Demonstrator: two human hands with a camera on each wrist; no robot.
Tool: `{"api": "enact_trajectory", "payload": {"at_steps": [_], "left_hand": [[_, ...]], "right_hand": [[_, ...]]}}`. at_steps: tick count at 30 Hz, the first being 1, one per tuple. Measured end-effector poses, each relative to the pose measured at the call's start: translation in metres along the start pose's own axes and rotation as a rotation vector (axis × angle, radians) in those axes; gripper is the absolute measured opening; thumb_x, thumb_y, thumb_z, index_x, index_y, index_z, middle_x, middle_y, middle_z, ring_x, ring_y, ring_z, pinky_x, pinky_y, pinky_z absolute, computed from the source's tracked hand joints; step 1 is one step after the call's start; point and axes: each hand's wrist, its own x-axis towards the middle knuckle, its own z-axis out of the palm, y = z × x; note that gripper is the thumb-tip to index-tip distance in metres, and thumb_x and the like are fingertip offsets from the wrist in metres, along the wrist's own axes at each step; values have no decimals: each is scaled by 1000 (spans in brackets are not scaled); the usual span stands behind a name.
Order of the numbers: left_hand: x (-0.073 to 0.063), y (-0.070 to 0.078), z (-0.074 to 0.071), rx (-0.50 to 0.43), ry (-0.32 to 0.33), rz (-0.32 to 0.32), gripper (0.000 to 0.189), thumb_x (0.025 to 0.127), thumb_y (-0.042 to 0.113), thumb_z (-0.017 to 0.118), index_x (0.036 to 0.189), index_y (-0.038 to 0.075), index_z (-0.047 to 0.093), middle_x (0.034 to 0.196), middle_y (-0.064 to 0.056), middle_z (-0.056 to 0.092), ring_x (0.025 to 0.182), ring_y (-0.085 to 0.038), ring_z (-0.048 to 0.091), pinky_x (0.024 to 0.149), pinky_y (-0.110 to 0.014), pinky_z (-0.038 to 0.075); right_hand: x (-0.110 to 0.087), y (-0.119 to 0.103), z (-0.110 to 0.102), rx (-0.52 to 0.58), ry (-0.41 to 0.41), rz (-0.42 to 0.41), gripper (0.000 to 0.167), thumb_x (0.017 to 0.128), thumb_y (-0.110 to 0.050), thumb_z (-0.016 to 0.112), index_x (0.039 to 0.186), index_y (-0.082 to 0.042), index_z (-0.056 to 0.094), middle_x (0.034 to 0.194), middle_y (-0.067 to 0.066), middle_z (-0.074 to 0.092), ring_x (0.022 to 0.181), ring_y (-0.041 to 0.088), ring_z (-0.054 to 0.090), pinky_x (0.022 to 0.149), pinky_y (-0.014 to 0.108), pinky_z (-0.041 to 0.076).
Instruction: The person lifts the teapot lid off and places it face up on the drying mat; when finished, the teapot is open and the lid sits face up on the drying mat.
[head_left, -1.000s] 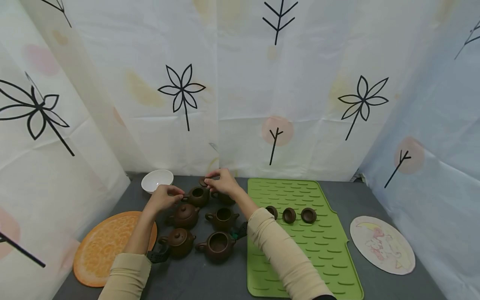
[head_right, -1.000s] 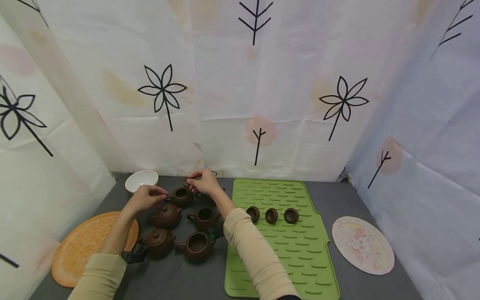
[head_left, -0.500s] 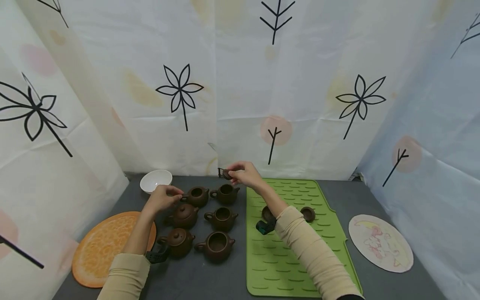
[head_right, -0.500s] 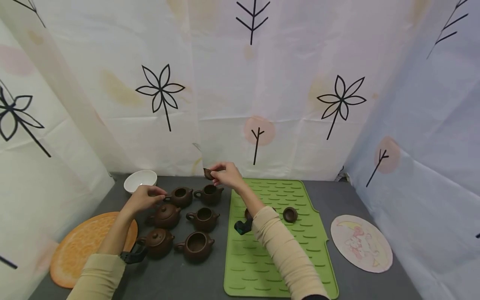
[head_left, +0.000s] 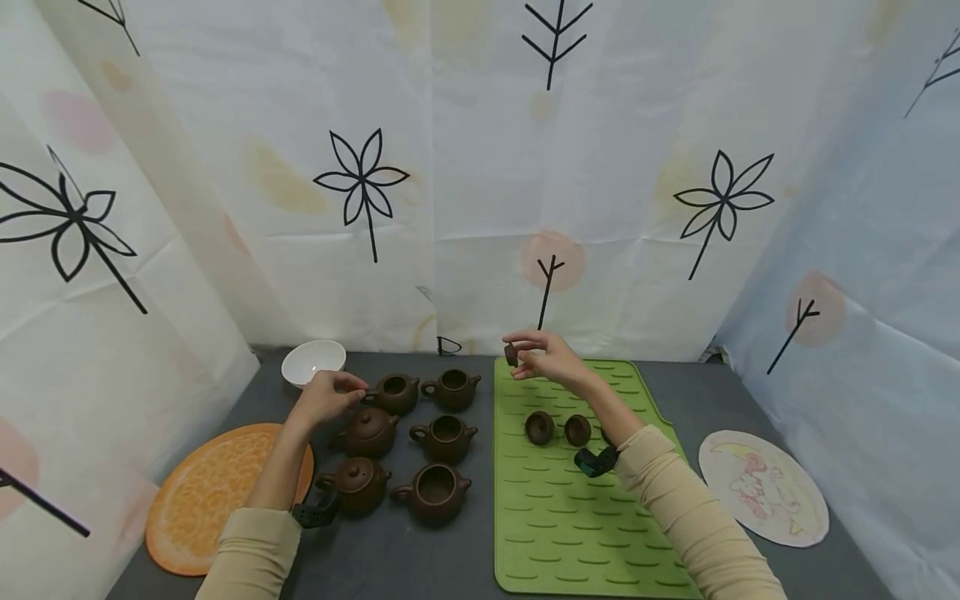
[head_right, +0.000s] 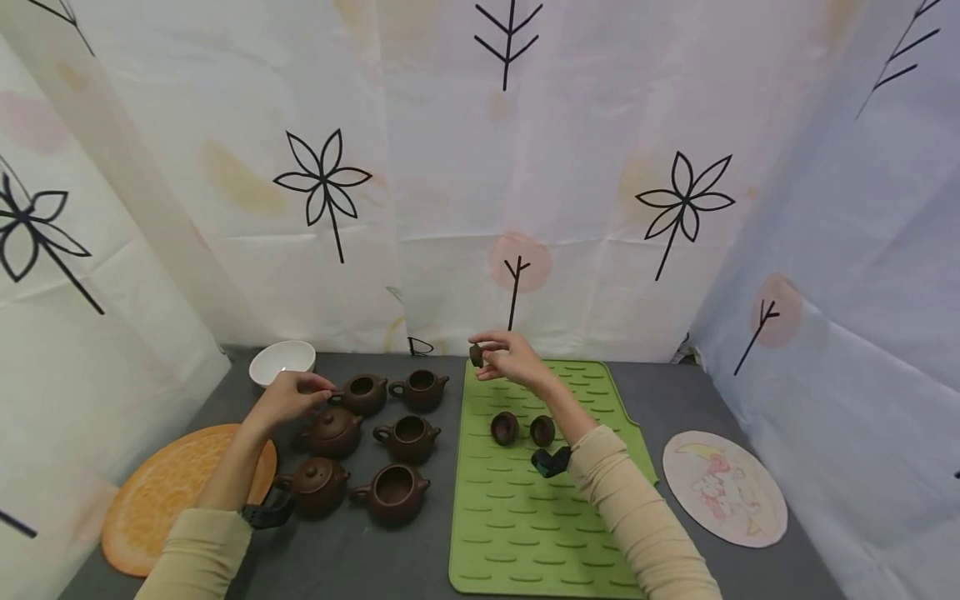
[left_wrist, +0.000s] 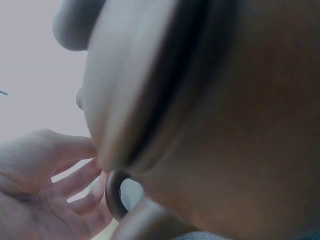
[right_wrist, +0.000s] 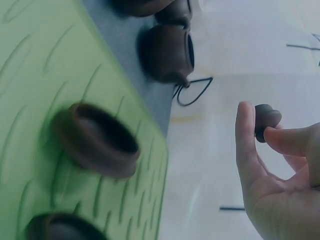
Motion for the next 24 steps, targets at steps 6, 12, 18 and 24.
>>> {"api": "enact_trajectory", "payload": {"at_steps": [6,12,18,24], "left_hand": [[-1,1,1,-11,5,14,19,103,5,70,115,-7,78,109,-28,78,78,-23,74,68,-33,59],[-1,2,0,-11,8,17,19,103,5,70,114,-8,78,108,-28,78,77,-23,73,66,-33,59],[-1,3,0,-7,7,7,19,103,5,70,115,-8,78,108,-28,78,78,-22,73,66,-32,58],[-1,3,0,3,7,11,19,103,5,70,114,-7,78,108,-28,78,77,-23,72,66,-32,57]], "right_hand": [[-12,17,-14,73,-30,48,45,116,-4,44,159,6,46,164,33,42,125,56,67,112,60,55],[-21,34,-25,65,-54,53,49,113,-9,58,157,7,45,164,36,42,129,52,67,112,59,56],[-25,49,-30,26,-38,92,51,107,1,63,156,6,48,164,37,41,122,44,75,109,56,58],[-26,58,-31,-39,-75,88,52,109,2,59,157,14,42,162,44,37,116,34,78,105,51,62]]}}
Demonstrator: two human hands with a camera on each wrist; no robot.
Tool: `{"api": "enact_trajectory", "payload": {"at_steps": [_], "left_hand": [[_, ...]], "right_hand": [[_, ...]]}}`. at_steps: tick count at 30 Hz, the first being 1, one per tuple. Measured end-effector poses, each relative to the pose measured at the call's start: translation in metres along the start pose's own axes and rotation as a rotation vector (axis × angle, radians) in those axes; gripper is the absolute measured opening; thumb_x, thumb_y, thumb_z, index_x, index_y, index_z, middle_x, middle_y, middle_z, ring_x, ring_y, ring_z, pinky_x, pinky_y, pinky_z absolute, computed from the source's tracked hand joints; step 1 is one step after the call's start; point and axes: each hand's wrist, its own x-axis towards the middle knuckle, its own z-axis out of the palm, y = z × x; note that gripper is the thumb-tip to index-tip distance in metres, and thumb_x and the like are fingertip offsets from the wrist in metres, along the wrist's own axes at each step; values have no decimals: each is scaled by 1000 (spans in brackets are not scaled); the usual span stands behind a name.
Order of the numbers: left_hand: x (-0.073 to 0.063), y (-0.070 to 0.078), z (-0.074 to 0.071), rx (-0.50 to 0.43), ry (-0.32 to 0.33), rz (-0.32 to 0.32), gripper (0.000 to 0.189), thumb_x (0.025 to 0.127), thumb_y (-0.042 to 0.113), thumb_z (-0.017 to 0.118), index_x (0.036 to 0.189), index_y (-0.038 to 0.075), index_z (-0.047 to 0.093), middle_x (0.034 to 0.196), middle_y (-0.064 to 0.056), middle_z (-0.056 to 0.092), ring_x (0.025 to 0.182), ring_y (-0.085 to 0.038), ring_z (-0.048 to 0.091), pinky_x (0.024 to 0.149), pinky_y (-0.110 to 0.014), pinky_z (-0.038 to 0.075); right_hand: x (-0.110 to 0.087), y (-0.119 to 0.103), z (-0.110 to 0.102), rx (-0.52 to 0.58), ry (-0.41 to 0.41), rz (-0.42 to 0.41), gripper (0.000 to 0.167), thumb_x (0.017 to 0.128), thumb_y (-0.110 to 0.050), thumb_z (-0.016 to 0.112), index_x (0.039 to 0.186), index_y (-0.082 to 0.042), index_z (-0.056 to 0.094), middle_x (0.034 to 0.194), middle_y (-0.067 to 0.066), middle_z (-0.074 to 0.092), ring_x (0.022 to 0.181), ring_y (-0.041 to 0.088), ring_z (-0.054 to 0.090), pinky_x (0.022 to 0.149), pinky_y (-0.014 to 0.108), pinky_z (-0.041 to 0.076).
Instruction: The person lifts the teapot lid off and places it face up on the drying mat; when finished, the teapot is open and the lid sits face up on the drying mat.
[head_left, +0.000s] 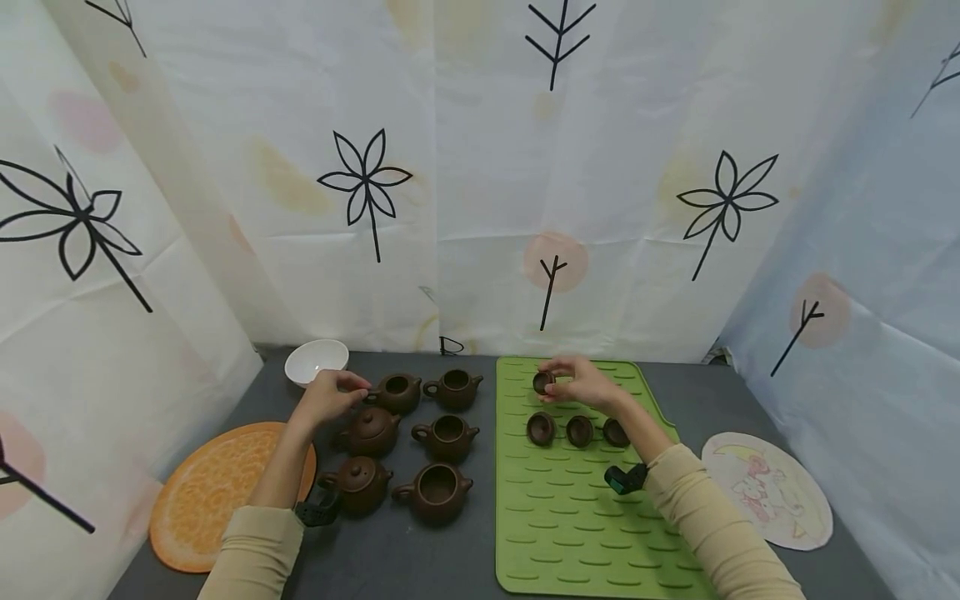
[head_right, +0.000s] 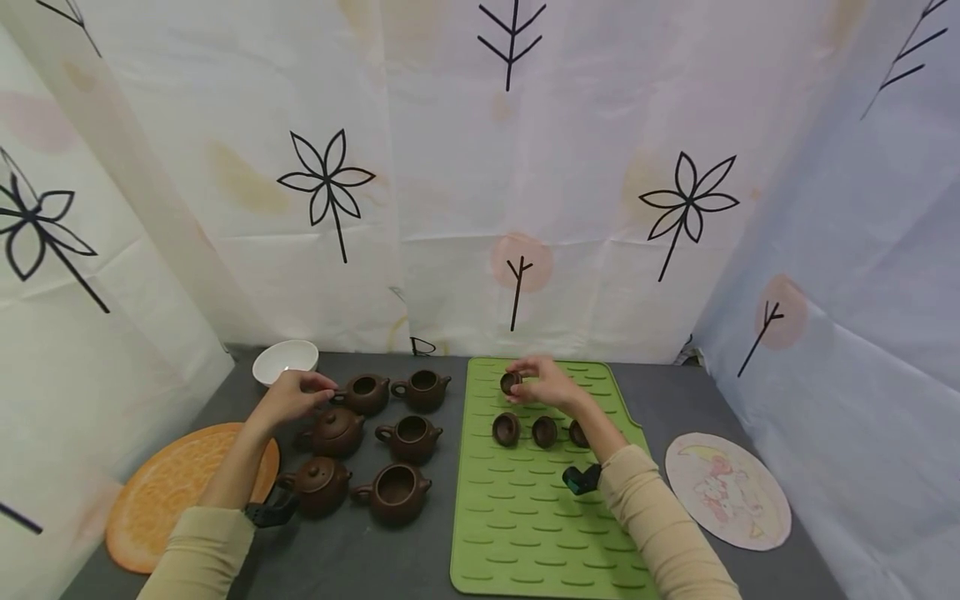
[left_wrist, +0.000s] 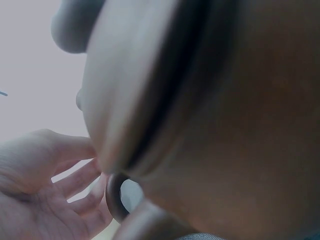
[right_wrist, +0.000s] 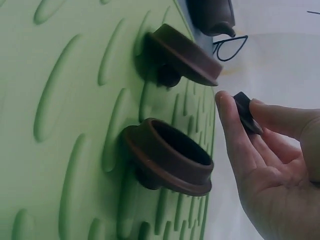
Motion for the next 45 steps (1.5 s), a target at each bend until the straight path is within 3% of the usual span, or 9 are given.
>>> {"api": "enact_trajectory", "payload": {"at_steps": [10,25,31,36,45], "left_hand": [[0,2,1,-2,3,-7,19,103,5,69,114,-8,78,109,-28,78,79,-25,74,67,-33,59],[0,2,1,-14,6,-12,19,103,5,69,114,-8,78,110,-29,78,83,-26,75,71,-39,63],[-1,1,1,-9,10,-16,19,103,5,70,115,-7,78,110,-28,78,84,-27,76,73,-41,64],[-1,2,1,-11,11,-17,18,103,5,70,114,-7,78,110,-28,78,84,-26,75,73,-40,64],[-2,2,1,1,7,-14,18,103,4,70,114,-7,78,109,-27,78,85,-27,75,72,-39,61]], "right_hand": [[2,10,0,-166,-15,26,45,106,2,64,148,13,54,141,36,62,103,33,79,90,42,67],[1,11,-2,-216,-3,77,43,104,3,62,146,11,59,144,36,62,96,26,78,85,40,67],[1,13,-2,-237,-6,56,45,103,3,62,147,12,58,144,36,62,93,22,76,82,38,65],[4,11,0,-244,-17,39,44,105,-1,63,148,9,59,145,34,62,101,24,75,83,39,63],[11,2,11,-274,-97,-10,41,107,0,60,147,10,60,147,36,61,116,40,76,93,42,67]]}}
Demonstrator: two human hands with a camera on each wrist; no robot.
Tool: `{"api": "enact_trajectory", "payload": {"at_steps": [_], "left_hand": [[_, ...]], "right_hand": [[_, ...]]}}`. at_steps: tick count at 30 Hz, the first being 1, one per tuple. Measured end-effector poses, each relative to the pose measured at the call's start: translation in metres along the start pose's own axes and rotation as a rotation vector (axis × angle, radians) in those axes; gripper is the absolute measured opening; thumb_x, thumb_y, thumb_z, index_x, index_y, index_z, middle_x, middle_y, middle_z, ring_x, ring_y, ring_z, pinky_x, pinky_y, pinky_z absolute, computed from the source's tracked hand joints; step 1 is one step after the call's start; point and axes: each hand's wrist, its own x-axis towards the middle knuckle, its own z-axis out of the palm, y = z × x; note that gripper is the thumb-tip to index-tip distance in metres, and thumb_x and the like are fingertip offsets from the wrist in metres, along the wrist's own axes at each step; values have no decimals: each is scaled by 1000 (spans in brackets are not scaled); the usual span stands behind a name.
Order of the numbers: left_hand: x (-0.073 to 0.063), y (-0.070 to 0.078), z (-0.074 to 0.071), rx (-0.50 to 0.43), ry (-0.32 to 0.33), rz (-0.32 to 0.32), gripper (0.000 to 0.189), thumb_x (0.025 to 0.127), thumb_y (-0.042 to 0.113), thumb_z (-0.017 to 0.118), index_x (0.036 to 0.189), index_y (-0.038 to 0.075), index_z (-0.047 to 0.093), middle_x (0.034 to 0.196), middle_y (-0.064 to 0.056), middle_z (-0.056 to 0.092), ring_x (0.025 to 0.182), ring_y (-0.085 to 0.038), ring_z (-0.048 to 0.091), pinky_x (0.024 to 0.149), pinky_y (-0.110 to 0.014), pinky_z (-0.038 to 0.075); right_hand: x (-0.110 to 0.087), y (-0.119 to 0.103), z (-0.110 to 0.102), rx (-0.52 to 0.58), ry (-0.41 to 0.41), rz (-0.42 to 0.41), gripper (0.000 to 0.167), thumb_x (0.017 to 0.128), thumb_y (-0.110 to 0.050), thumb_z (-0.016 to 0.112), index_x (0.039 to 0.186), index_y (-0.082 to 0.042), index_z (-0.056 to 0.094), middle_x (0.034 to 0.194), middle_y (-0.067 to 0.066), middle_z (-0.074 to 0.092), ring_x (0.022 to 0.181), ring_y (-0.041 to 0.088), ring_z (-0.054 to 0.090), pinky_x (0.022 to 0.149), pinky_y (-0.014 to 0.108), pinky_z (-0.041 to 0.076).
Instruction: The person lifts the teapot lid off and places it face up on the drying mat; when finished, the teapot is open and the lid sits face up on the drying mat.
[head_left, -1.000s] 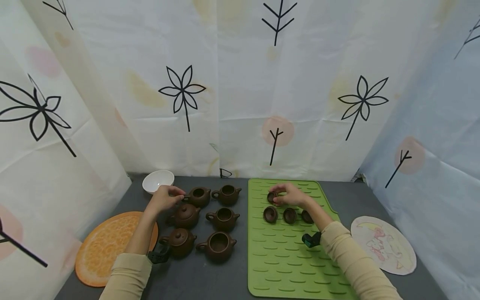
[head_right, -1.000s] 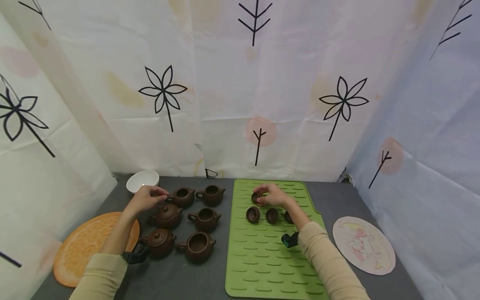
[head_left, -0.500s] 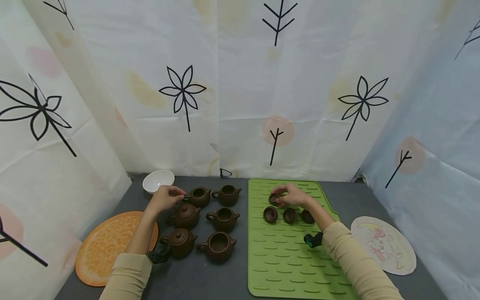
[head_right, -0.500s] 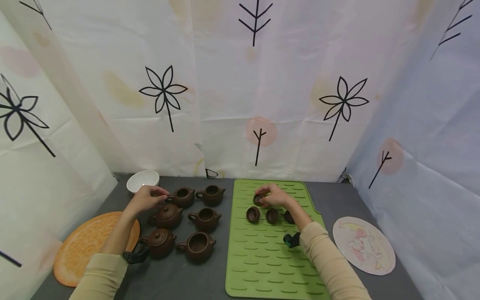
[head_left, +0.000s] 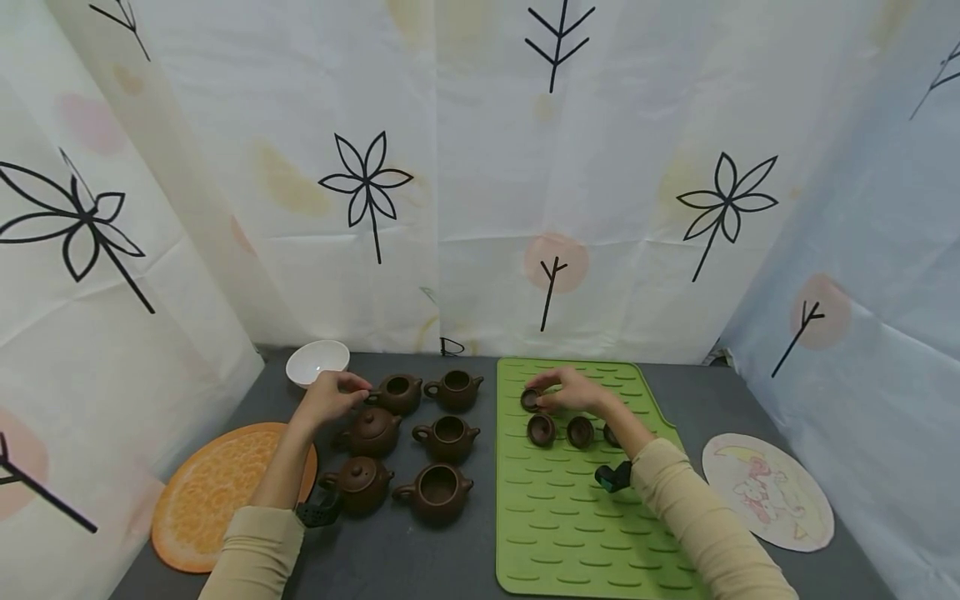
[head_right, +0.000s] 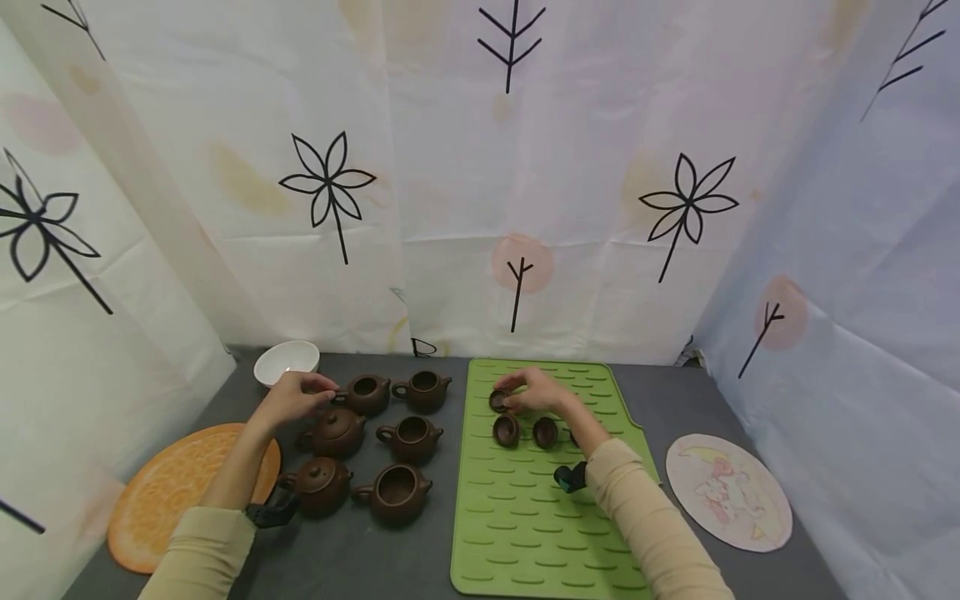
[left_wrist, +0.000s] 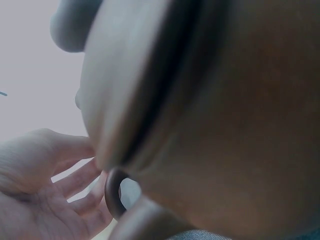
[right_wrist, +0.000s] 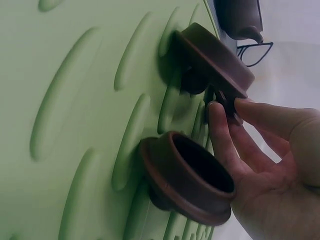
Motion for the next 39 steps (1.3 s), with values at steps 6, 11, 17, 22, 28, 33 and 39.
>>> {"api": "enact_trajectory", "payload": {"at_steps": [6,11,17,22,28,33,39], "left_hand": [[-1,0,0,4,-1,-20,18,103,5,70,115,-7,78,111,-27,78,87,-27,75,74,-40,62],[-1,0,0,0,1,-21,18,103,5,70,115,-6,79,111,-27,78,88,-28,75,75,-41,63],[-2,-2,-2,10,-2,-3,20,103,7,70,116,-5,79,113,-27,78,85,-23,73,72,-33,59],[-6,-6,-5,15,8,-3,21,103,9,71,118,-5,78,115,-27,78,84,-22,73,71,-31,58],[-19,-10,-9,35,18,-45,24,105,15,71,120,-2,79,122,-26,78,92,-26,76,78,-37,60],[-31,-10,-13,28,33,-54,24,105,16,72,119,-1,79,121,-25,78,99,-31,76,79,-39,60],[-44,-8,-14,47,42,-24,22,104,16,73,118,0,81,117,-21,80,111,-39,74,82,-40,60]], "right_hand": [[5,-2,2,21,-2,16,40,107,1,60,145,12,59,146,36,61,112,41,77,91,42,67],[5,-4,4,55,-12,25,42,108,0,60,147,13,57,143,37,62,103,33,78,90,42,67],[4,-3,3,62,-13,27,43,109,-2,58,149,14,54,146,40,58,106,35,78,92,44,67],[4,0,2,50,-12,8,45,109,-2,57,151,15,51,147,43,56,106,38,78,91,44,67],[3,1,0,62,-3,4,47,110,-3,58,152,14,50,146,43,54,109,42,77,92,44,68],[2,-4,-7,44,-14,-3,48,110,-6,56,154,14,48,146,42,54,111,44,75,93,48,67],[-4,-13,-18,10,7,-45,47,111,-9,55,153,12,50,150,45,50,124,53,69,104,58,61]]}}
